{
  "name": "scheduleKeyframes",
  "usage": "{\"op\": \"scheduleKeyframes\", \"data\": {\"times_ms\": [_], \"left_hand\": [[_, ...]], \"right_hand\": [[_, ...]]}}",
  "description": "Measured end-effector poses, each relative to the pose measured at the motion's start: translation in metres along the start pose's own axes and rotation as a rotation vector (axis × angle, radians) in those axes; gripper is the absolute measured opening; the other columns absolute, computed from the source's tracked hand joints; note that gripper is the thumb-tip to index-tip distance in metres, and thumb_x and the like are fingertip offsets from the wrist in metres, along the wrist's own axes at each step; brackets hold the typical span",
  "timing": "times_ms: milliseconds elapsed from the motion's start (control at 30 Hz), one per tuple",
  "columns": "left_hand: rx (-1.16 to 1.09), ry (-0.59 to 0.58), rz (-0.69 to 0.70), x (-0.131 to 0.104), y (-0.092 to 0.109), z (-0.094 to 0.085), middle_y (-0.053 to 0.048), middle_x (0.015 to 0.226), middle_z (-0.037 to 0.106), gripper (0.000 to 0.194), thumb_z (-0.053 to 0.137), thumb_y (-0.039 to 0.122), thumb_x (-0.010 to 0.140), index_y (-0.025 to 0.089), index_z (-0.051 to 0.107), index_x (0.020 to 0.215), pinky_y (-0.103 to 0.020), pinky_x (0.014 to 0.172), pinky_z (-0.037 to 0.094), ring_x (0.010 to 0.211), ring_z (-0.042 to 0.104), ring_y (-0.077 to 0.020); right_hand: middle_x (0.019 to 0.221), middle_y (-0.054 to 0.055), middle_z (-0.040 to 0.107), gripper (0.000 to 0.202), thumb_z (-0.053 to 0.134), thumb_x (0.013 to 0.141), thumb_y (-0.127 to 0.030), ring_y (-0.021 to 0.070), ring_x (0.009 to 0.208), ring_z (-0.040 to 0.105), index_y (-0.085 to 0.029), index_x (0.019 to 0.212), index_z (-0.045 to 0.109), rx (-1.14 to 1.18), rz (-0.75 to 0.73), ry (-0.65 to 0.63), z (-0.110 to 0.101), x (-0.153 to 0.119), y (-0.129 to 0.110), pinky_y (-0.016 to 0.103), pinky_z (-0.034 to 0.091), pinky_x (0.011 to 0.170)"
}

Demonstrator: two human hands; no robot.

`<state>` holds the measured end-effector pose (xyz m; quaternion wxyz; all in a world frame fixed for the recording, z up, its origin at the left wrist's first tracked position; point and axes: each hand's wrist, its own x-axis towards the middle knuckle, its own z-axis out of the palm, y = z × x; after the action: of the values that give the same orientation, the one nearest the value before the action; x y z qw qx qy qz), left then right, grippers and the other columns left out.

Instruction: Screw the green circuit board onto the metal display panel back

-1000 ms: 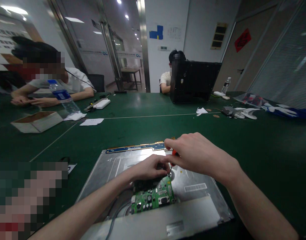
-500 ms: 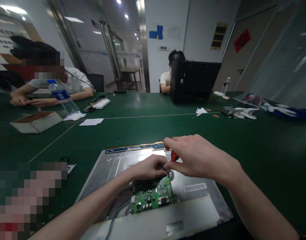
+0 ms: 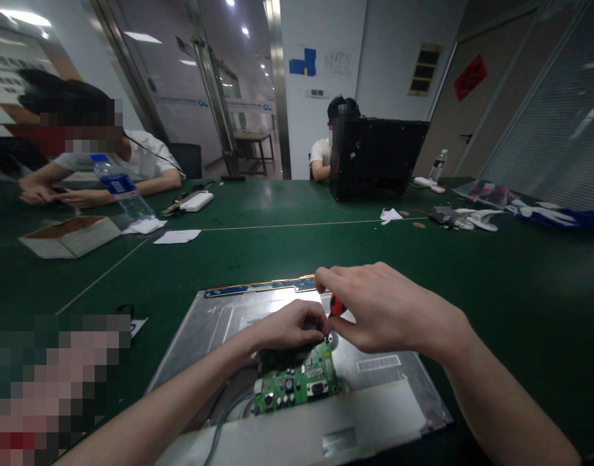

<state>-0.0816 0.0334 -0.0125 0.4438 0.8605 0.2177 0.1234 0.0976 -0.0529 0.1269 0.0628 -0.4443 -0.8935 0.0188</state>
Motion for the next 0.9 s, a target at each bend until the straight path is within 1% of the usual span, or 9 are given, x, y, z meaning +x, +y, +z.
{"op": "scheduleKeyframes", "data": {"times_ms": [100, 200, 267, 333, 467, 567, 700, 800, 900], "left_hand": [[-0.013, -0.013, 0.015, 0.0000, 0.0018, -0.0011, 0.001, 0.075, 0.063, 0.008, 0.063, 0.023, 0.077, 0.016, 0.064, 0.081, -0.023, 0.065, 0.044, 0.070, 0.056, -0.0150], [-0.024, -0.019, 0.027, -0.0004, 0.0045, -0.0020, 0.000, 0.078, 0.065, 0.009, 0.063, 0.024, 0.079, 0.016, 0.064, 0.082, -0.025, 0.071, 0.045, 0.074, 0.059, -0.0158], [-0.022, -0.017, 0.029, -0.0007, 0.0052, -0.0019, -0.001, 0.079, 0.065, 0.008, 0.063, 0.024, 0.079, 0.017, 0.065, 0.080, -0.026, 0.073, 0.046, 0.076, 0.059, -0.0164], [-0.018, -0.010, 0.025, -0.0008, 0.0043, -0.0014, -0.002, 0.080, 0.065, 0.008, 0.064, 0.024, 0.079, 0.016, 0.064, 0.081, -0.026, 0.073, 0.046, 0.076, 0.060, -0.0170], [-0.011, 0.003, 0.009, -0.0007, 0.0013, -0.0004, -0.002, 0.080, 0.066, 0.010, 0.063, 0.023, 0.079, 0.015, 0.064, 0.084, -0.027, 0.070, 0.046, 0.074, 0.059, -0.0172], [-0.011, -0.003, 0.008, -0.0009, 0.0020, -0.0009, -0.001, 0.076, 0.065, 0.008, 0.063, 0.022, 0.078, 0.015, 0.064, 0.081, -0.025, 0.067, 0.045, 0.071, 0.058, -0.0161], [-0.026, -0.014, 0.011, -0.0014, 0.0051, -0.0017, -0.001, 0.080, 0.066, 0.010, 0.064, 0.024, 0.078, 0.016, 0.064, 0.083, -0.026, 0.069, 0.046, 0.073, 0.060, -0.0165], [-0.021, -0.008, 0.007, -0.0011, 0.0042, -0.0014, -0.002, 0.079, 0.066, 0.010, 0.065, 0.024, 0.077, 0.016, 0.064, 0.082, -0.026, 0.070, 0.046, 0.073, 0.059, -0.0166], [-0.005, 0.006, 0.000, -0.0007, 0.0012, -0.0011, -0.001, 0.079, 0.065, 0.009, 0.066, 0.023, 0.076, 0.016, 0.064, 0.081, -0.026, 0.070, 0.045, 0.074, 0.058, -0.0164]], "right_hand": [[0.083, 0.003, 0.067, 0.024, 0.056, 0.085, -0.040, 0.0179, 0.068, 0.059, -0.019, 0.097, 0.052, -0.024, 0.040, 0.009, 0.0024, 0.0029, 0.0020, 0.029, 0.027, 0.051], [0.075, 0.003, 0.066, 0.026, 0.051, 0.090, -0.044, 0.0183, 0.062, 0.059, -0.019, 0.096, 0.055, -0.099, 0.119, 0.024, 0.0053, 0.0060, 0.0049, 0.028, 0.024, 0.048], [0.071, 0.003, 0.065, 0.026, 0.046, 0.092, -0.043, 0.0177, 0.057, 0.056, -0.019, 0.094, 0.056, -0.132, 0.143, 0.027, 0.0061, 0.0062, 0.0058, 0.028, 0.023, 0.047], [0.068, 0.002, 0.063, 0.022, 0.045, 0.092, -0.039, 0.0165, 0.054, 0.054, -0.019, 0.093, 0.055, -0.123, 0.110, 0.033, 0.0058, 0.0046, 0.0055, 0.028, 0.021, 0.046], [0.074, 0.002, 0.064, 0.013, 0.050, 0.084, -0.026, 0.0149, 0.058, 0.053, -0.019, 0.095, 0.050, -0.046, -0.002, 0.040, 0.0035, -0.0003, 0.0029, 0.029, 0.022, 0.048], [0.078, 0.002, 0.065, 0.019, 0.054, 0.082, -0.032, 0.0160, 0.061, 0.055, -0.019, 0.096, 0.050, -0.029, 0.003, 0.020, 0.0025, -0.0003, 0.0023, 0.029, 0.024, 0.049], [0.071, 0.002, 0.065, 0.024, 0.051, 0.088, -0.041, 0.0171, 0.058, 0.056, -0.018, 0.095, 0.053, -0.077, 0.071, 0.026, 0.0038, 0.0032, 0.0040, 0.028, 0.022, 0.048], [0.068, 0.002, 0.064, 0.017, 0.049, 0.089, -0.035, 0.0165, 0.056, 0.055, -0.019, 0.092, 0.054, -0.098, 0.061, 0.042, 0.0046, 0.0032, 0.0051, 0.028, 0.020, 0.047], [0.077, 0.002, 0.066, 0.012, 0.053, 0.084, -0.027, 0.0163, 0.062, 0.057, -0.019, 0.093, 0.052, -0.062, -0.003, 0.043, 0.0036, 0.0008, 0.0047, 0.028, 0.022, 0.048]]}}
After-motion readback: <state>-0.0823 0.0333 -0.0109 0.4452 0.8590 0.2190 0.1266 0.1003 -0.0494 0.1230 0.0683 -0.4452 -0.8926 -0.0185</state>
